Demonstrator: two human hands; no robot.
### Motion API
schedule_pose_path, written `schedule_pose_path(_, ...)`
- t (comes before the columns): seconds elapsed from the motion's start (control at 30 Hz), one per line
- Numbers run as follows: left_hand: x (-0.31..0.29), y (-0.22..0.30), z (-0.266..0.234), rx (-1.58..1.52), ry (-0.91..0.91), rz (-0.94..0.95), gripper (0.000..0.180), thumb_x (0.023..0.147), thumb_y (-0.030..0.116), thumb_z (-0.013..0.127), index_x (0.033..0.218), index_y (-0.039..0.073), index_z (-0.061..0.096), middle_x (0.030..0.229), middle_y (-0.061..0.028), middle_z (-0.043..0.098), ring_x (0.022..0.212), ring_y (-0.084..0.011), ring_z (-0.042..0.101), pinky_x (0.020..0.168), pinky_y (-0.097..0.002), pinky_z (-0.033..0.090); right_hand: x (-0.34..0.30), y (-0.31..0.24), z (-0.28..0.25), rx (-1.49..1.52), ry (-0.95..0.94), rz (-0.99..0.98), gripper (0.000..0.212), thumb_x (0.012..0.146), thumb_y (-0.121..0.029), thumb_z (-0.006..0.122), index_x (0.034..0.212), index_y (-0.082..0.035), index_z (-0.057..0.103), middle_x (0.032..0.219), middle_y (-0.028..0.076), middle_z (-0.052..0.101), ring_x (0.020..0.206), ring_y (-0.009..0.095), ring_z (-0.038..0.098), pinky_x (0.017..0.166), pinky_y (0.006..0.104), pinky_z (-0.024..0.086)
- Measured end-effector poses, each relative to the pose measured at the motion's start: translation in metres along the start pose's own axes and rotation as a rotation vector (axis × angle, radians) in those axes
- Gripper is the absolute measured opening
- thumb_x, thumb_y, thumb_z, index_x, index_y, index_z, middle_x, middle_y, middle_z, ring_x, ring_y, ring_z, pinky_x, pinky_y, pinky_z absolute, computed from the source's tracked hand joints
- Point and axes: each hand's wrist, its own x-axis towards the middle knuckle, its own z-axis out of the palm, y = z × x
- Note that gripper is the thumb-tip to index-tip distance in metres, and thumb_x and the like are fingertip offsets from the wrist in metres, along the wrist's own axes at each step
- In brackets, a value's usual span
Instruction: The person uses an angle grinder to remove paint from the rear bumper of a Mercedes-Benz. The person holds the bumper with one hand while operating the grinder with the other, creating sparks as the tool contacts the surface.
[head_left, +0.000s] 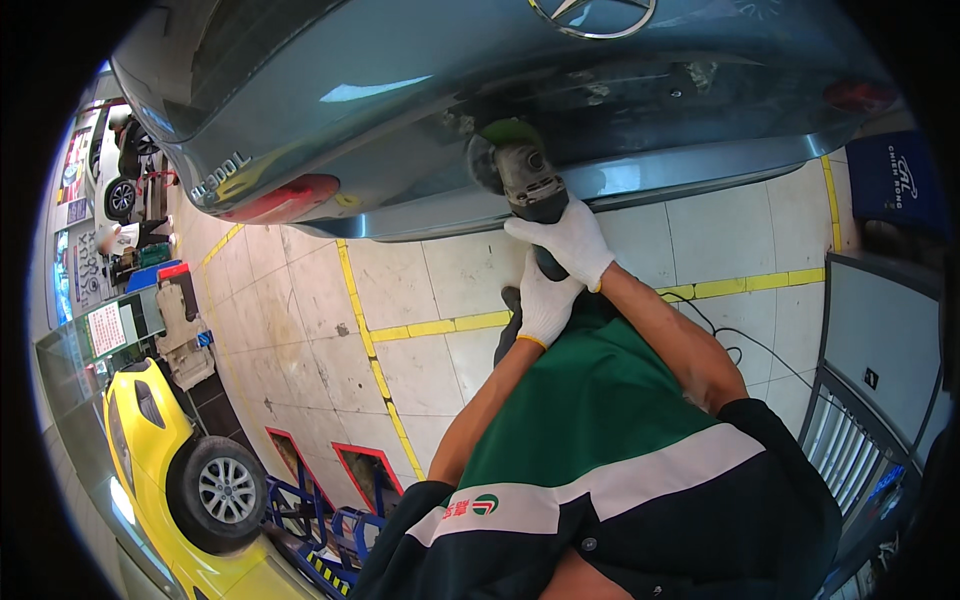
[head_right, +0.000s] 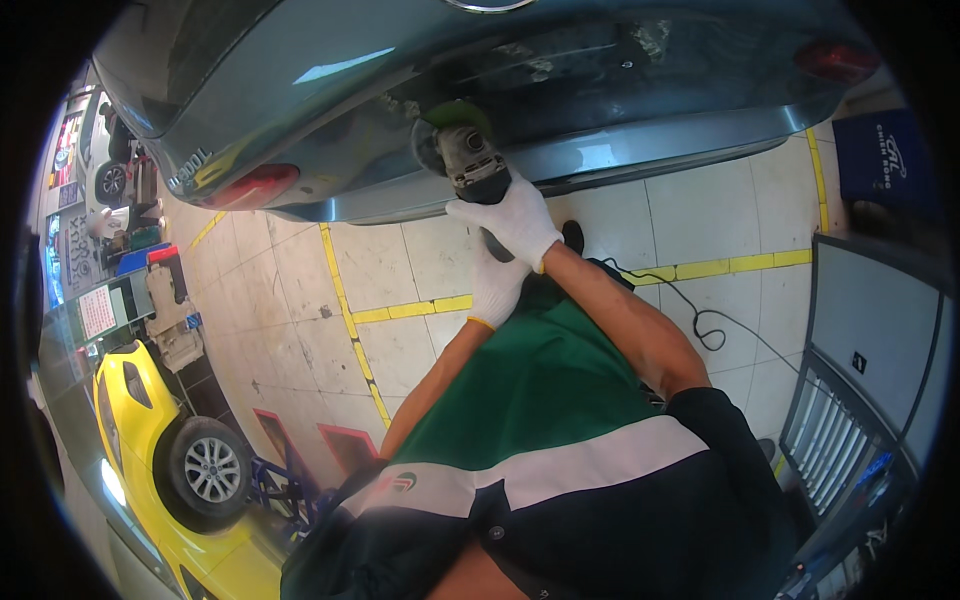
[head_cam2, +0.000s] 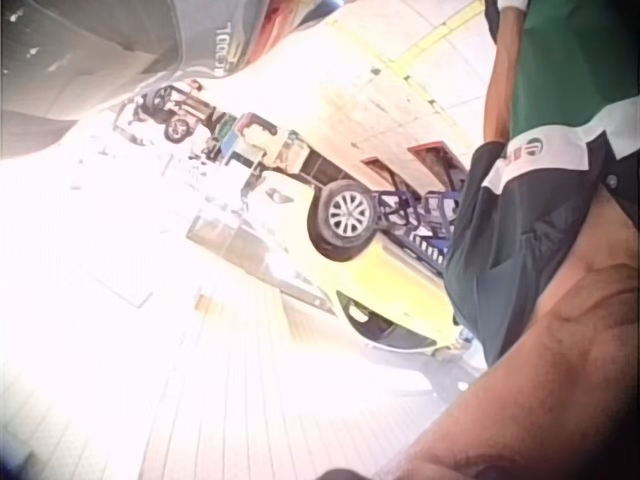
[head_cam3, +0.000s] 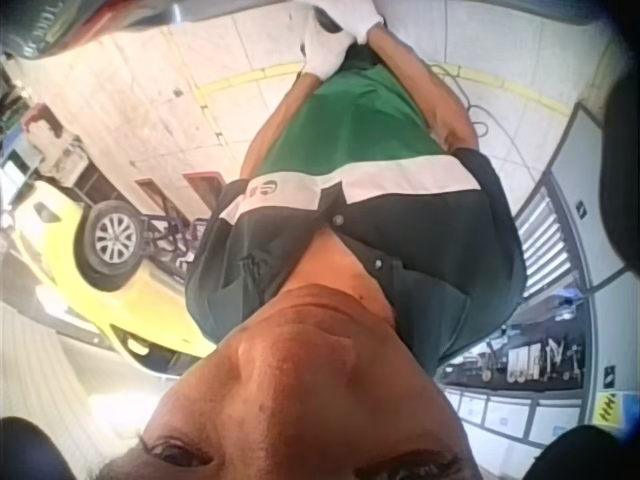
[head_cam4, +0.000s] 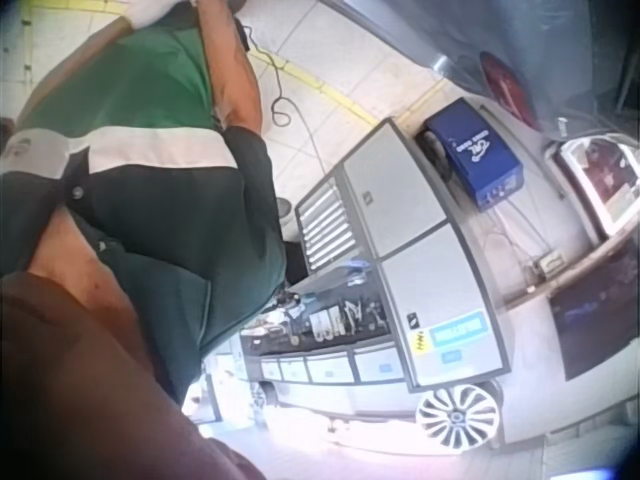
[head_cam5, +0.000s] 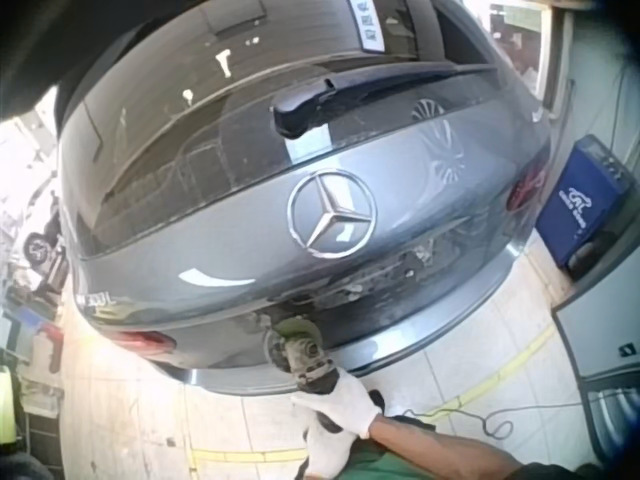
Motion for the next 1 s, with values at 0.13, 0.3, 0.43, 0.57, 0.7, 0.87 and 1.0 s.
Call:
schedule_pose_path(0.13,0.001,-0.008,0.005,-0.014,0.060,0.031,0.076,0.078,0.033,0.084,0.135,-0.001,0.049,0.125,-0.0212,0.067,0.119,-0.0335,0.065,0.101,-0.0407,0.050,0.002,0.005,0.001,-0.045,0.005,0.014,0.075,0.073,-0.039,0.089,0.129,0.003,0.060,0.118,0.018,0.071,0.110,0.028,0.069,0.097,0.0359,0.053)
schedule_pose_path(0.3,-0.001,-0.004,0.004,-0.014,0.051,0.029,0.076,0.079,0.029,0.083,0.139,-0.001,0.047,0.129,-0.0204,0.064,0.122,-0.0325,0.062,0.103,-0.0403,0.049,0.002,0.008,0.003,-0.003,0.014,-0.004,0.077,0.073,-0.039,0.089,0.130,0.003,0.060,0.118,0.018,0.071,0.109,0.028,0.069,0.097,0.0358,0.052)
schedule_pose_path(0.43,-0.001,0.004,0.001,-0.028,-0.016,-0.030,0.077,0.083,0.022,0.082,0.144,-0.002,0.042,0.137,-0.0193,0.057,0.128,-0.0305,0.056,0.107,-0.0396,0.045,0.003,0.008,0.000,-0.014,0.014,-0.001,0.078,0.072,-0.039,0.089,0.130,0.004,0.059,0.118,0.018,0.071,0.109,0.028,0.069,0.097,0.0359,0.052)
schedule_pose_path(0.57,0.000,-0.008,0.006,0.014,0.084,0.034,0.078,0.076,0.033,0.085,0.135,-0.001,0.048,0.124,-0.0221,0.067,0.118,-0.0353,0.065,0.100,-0.0411,0.051,0.003,0.006,0.001,-0.020,0.004,-0.008,0.078,0.072,-0.039,0.089,0.129,0.004,0.059,0.118,0.018,0.071,0.110,0.028,0.069,0.097,0.0358,0.052)
schedule_pose_path(0.7,0.002,-0.007,0.005,0.014,0.060,0.030,0.077,0.077,0.033,0.085,0.135,-0.002,0.048,0.125,-0.0226,0.067,0.119,-0.0352,0.065,0.100,-0.0412,0.051,0.001,0.001,-0.001,0.003,0.004,-0.011,0.079,0.072,-0.041,0.089,0.129,0.004,0.058,0.117,0.019,0.071,0.109,0.029,0.069,0.097,0.0361,0.053)
schedule_pose_path(0.87,0.000,-0.005,0.006,0.016,0.076,0.029,0.079,0.077,0.034,0.085,0.137,-0.002,0.047,0.126,-0.0227,0.066,0.120,-0.0353,0.064,0.101,-0.0415,0.050,0.007,0.016,0.002,-0.049,0.022,-0.026,0.079,0.071,-0.041,0.089,0.129,0.003,0.059,0.116,0.018,0.071,0.108,0.029,0.069,0.096,0.0363,0.053)
schedule_pose_path(1.0,0.000,-0.004,0.003,0.012,0.036,0.008,0.080,0.079,0.031,0.084,0.140,-0.002,0.045,0.130,-0.0220,0.063,0.123,-0.0340,0.062,0.103,-0.0411,0.048,0.002,0.004,0.000,-0.018,0.002,0.017,0.079,0.071,-0.042,0.089,0.129,0.003,0.059,0.117,0.019,0.072,0.109,0.030,0.069,0.096,0.0366,0.053)
